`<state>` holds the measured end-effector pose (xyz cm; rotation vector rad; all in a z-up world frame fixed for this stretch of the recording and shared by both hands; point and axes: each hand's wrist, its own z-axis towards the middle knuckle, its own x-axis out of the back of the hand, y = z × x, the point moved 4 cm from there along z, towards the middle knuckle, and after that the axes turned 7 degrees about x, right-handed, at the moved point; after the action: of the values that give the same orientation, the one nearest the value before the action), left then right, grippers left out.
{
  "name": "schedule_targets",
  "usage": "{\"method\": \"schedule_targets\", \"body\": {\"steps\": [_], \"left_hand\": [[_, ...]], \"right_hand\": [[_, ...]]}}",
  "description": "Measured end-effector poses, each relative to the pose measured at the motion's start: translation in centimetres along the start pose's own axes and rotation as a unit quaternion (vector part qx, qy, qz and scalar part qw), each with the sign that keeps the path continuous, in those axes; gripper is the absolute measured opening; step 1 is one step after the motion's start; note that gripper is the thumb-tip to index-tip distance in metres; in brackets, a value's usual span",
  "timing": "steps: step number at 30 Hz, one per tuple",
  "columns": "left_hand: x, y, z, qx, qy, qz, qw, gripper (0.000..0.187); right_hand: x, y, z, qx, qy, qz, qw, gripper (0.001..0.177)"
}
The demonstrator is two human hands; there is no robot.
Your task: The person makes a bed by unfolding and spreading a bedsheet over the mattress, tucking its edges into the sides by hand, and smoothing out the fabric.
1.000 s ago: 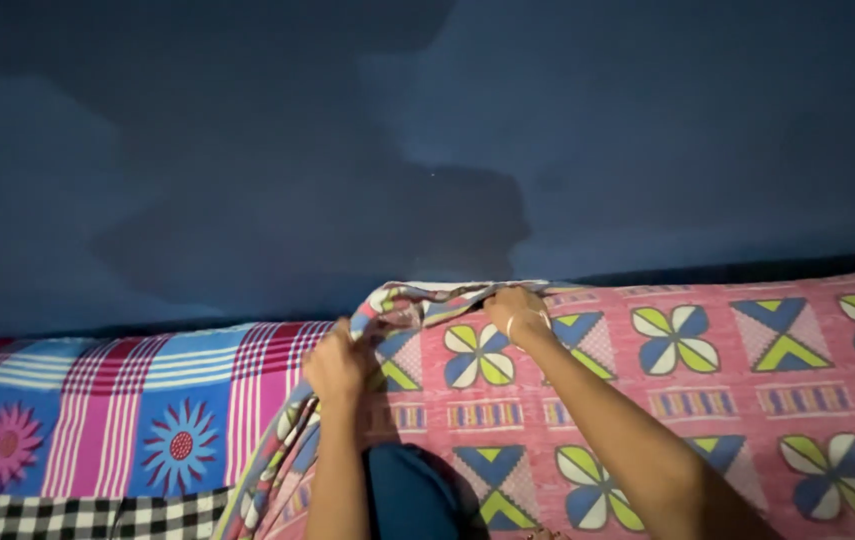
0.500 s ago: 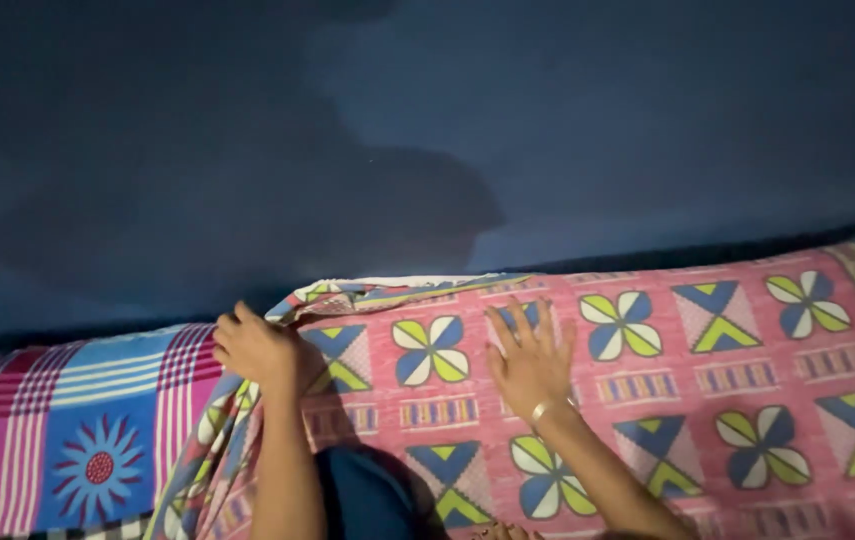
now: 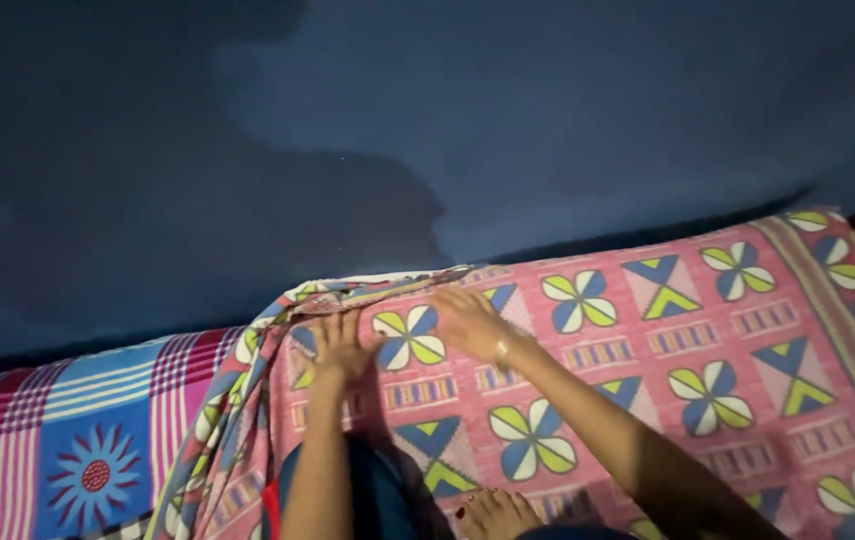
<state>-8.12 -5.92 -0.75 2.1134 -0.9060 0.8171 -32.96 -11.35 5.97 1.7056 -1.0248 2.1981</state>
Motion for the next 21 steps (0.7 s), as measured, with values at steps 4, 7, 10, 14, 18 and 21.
{"method": "schedule_targets", "body": {"steps": [4, 7, 10, 14, 18, 21], "left_hand": [[0.5, -0.1, 0.3, 0.001, -0.044, 0.040, 0.998, 0.087], [0.3, 0.4, -0.8, 0.011, 0.012, 0.039, 0.999, 0.082], [-1.2, 1.2, -1.8, 0.030, 0.041, -0.016, 0.999, 0.084], [-1.8, 3.1, -4.8, -0.013, 0.024, -0.003, 1.000, 0.094], [-1.6, 4.3, -8.5, -0.072, -0.029, 0.000, 0.997, 0.091], [-1.8, 3.5, -8.4, -0.074, -0.016, 0.014, 0.997, 0.091]], "right_hand": [[6.2, -6.1, -12.5, -0.110, 0.037, -0.058, 0.992, 0.064], [5.6, -4.7, -22.2, -0.151, 0.150, -0.168, 0.963, 0.072], [4.7, -3.7, -27.2, -0.305, 0.126, -0.173, 0.928, 0.072], [3.1, -3.2, -24.8, -0.391, 0.151, -0.169, 0.892, 0.086], [2.9, -1.8, -19.5, -0.395, 0.158, -0.216, 0.879, 0.080], [2.7, -0.5, -15.5, -0.311, 0.158, -0.277, 0.895, 0.074]]}}
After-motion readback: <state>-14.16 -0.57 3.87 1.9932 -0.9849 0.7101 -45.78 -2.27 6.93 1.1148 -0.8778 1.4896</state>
